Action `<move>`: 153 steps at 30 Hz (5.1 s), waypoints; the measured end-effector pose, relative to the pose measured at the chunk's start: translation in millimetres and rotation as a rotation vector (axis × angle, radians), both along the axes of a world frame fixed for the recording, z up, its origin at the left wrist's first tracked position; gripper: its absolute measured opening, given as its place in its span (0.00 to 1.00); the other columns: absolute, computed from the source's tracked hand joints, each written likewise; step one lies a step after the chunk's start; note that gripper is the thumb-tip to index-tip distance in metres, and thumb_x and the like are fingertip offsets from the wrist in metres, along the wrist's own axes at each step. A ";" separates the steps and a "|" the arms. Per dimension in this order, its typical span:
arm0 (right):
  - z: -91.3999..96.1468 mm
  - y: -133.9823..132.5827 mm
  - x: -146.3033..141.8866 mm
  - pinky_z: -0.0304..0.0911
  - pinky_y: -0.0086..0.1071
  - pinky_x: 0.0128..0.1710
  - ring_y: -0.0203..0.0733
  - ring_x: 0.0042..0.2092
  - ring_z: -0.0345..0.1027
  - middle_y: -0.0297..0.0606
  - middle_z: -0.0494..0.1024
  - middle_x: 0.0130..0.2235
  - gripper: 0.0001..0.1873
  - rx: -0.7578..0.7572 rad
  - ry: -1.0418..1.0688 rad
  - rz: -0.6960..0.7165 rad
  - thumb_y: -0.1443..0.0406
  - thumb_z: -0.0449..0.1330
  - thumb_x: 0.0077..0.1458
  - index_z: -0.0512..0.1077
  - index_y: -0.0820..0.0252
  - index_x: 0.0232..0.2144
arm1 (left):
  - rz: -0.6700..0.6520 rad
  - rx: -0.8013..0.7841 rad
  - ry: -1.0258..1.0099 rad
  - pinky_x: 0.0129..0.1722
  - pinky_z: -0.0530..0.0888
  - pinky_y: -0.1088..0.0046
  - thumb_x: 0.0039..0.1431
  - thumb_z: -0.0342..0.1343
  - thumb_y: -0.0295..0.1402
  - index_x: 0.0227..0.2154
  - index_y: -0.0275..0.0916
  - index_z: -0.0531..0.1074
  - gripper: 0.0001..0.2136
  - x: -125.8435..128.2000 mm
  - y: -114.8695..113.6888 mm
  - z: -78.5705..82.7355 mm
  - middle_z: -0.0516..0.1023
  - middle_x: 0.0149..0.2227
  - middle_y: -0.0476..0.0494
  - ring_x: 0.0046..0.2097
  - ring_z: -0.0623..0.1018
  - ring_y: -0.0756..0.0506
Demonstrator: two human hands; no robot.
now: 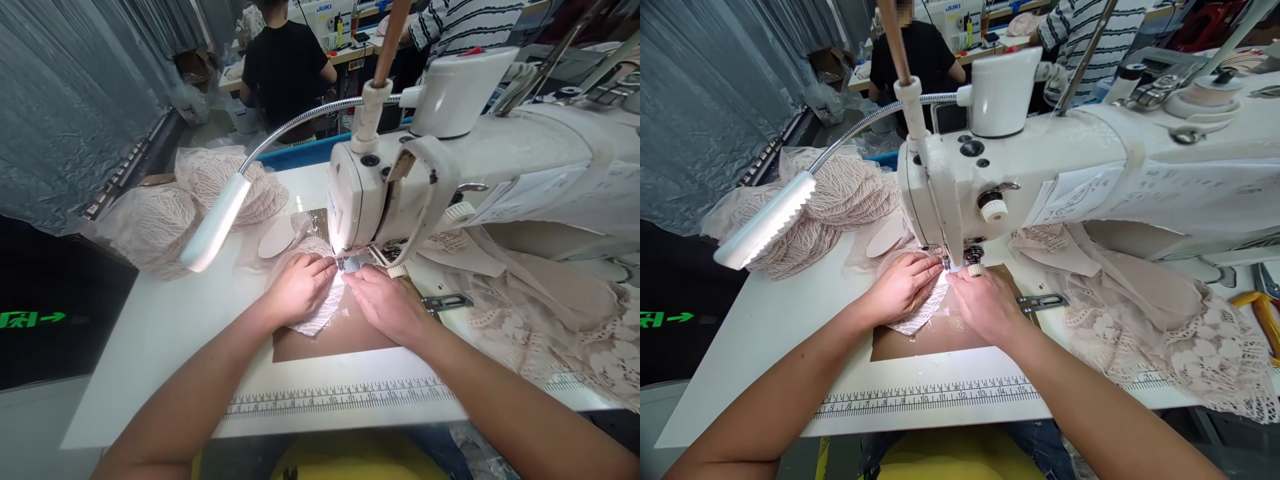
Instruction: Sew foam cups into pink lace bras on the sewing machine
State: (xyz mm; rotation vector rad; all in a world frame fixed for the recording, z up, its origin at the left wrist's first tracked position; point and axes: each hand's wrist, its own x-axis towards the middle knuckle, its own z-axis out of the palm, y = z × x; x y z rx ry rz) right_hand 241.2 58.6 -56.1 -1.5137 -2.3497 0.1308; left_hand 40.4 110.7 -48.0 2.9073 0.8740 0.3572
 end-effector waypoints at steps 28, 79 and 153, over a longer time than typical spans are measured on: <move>-2.2 -2.5 2.4 0.49 0.32 0.30 0.38 0.31 0.59 0.37 0.72 0.31 0.18 0.090 -0.067 0.077 0.74 0.49 0.56 0.76 0.59 0.41 | -0.063 0.017 0.111 0.48 0.67 0.60 0.66 0.43 0.34 0.54 0.35 0.68 0.18 -1.9 -9.6 7.7 0.69 0.57 0.38 0.52 0.69 0.40; 5.9 -13.8 6.4 0.52 0.32 0.35 0.40 0.34 0.60 0.37 0.72 0.30 0.13 0.069 -0.035 0.200 0.73 0.51 0.56 0.75 0.61 0.36 | -0.045 -0.034 0.003 0.49 0.67 0.59 0.66 0.44 0.34 0.52 0.37 0.69 0.16 -1.1 -10.2 5.8 0.72 0.55 0.37 0.52 0.70 0.40; 8.4 -12.1 8.7 0.54 0.31 0.34 0.39 0.33 0.66 0.35 0.76 0.29 0.15 0.053 0.020 0.097 0.68 0.52 0.58 0.77 0.59 0.41 | 0.016 -0.080 0.146 0.50 0.67 0.54 0.63 0.47 0.42 0.57 0.34 0.63 0.24 0.6 -13.5 20.8 0.65 0.60 0.35 0.53 0.66 0.36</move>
